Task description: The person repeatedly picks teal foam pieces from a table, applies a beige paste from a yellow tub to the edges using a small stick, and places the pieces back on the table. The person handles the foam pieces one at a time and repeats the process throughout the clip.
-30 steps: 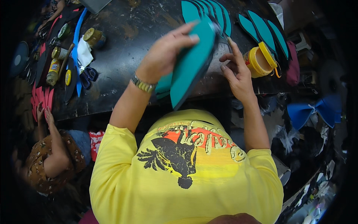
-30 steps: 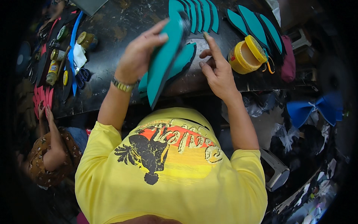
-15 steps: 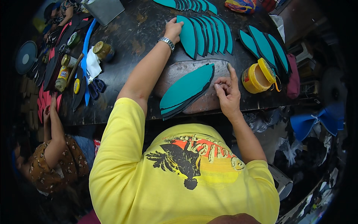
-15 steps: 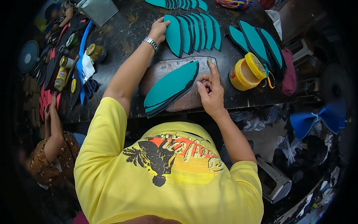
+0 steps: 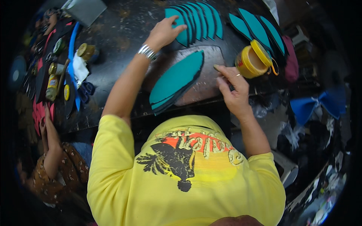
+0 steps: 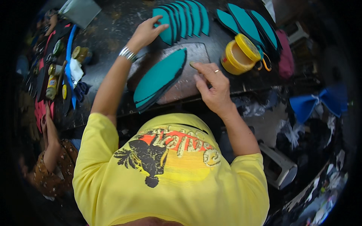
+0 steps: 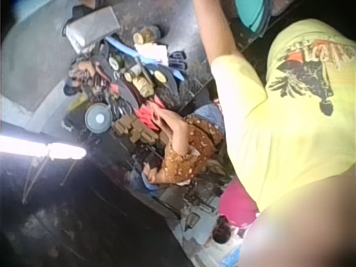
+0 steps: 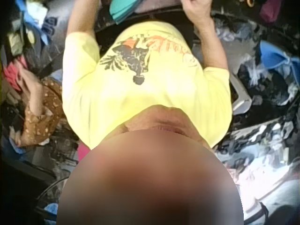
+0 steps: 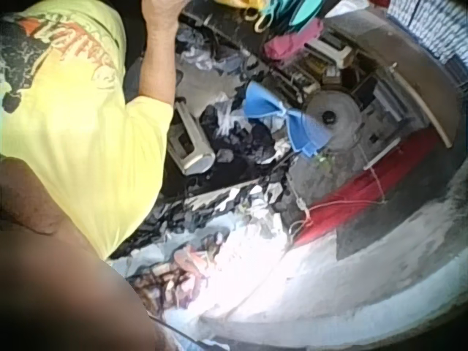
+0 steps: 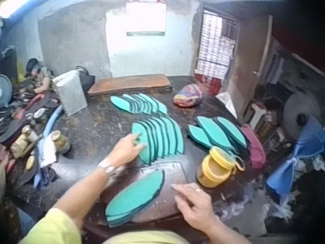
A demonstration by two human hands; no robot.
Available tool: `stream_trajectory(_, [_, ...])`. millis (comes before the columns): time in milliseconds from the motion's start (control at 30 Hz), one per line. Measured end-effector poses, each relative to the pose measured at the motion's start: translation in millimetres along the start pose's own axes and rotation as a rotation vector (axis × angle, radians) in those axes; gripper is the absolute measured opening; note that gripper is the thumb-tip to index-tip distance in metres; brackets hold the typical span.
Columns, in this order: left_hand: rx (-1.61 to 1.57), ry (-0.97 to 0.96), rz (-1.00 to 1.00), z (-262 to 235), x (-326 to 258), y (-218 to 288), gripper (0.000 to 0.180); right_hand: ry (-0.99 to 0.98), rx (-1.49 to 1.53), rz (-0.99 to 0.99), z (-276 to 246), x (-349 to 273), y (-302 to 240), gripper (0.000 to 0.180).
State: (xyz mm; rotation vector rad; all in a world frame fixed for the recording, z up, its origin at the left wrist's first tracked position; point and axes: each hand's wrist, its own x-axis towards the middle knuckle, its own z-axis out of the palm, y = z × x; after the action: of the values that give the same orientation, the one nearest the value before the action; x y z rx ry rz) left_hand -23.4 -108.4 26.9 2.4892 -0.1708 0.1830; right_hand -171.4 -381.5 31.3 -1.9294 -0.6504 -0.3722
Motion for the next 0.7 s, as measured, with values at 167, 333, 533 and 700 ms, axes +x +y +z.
stream_trajectory(167, [0.139,-0.168,0.185,-10,-110,43,0.076,0.106,-0.568,0.106,-59,0,-22,0.033])
stream_trajectory(333, [0.116,-0.151,0.073,-4,-126,53,0.074,-0.083,-0.870,0.508,-69,8,-20,0.044])
stream_trajectory(533, [0.043,0.037,0.193,4,-132,49,0.067,-0.049,-0.869,0.534,-68,8,-12,0.047])
stream_trajectory(700, [0.106,0.116,0.254,3,-132,52,0.056,-0.088,-1.008,0.532,-62,-8,-24,0.050])
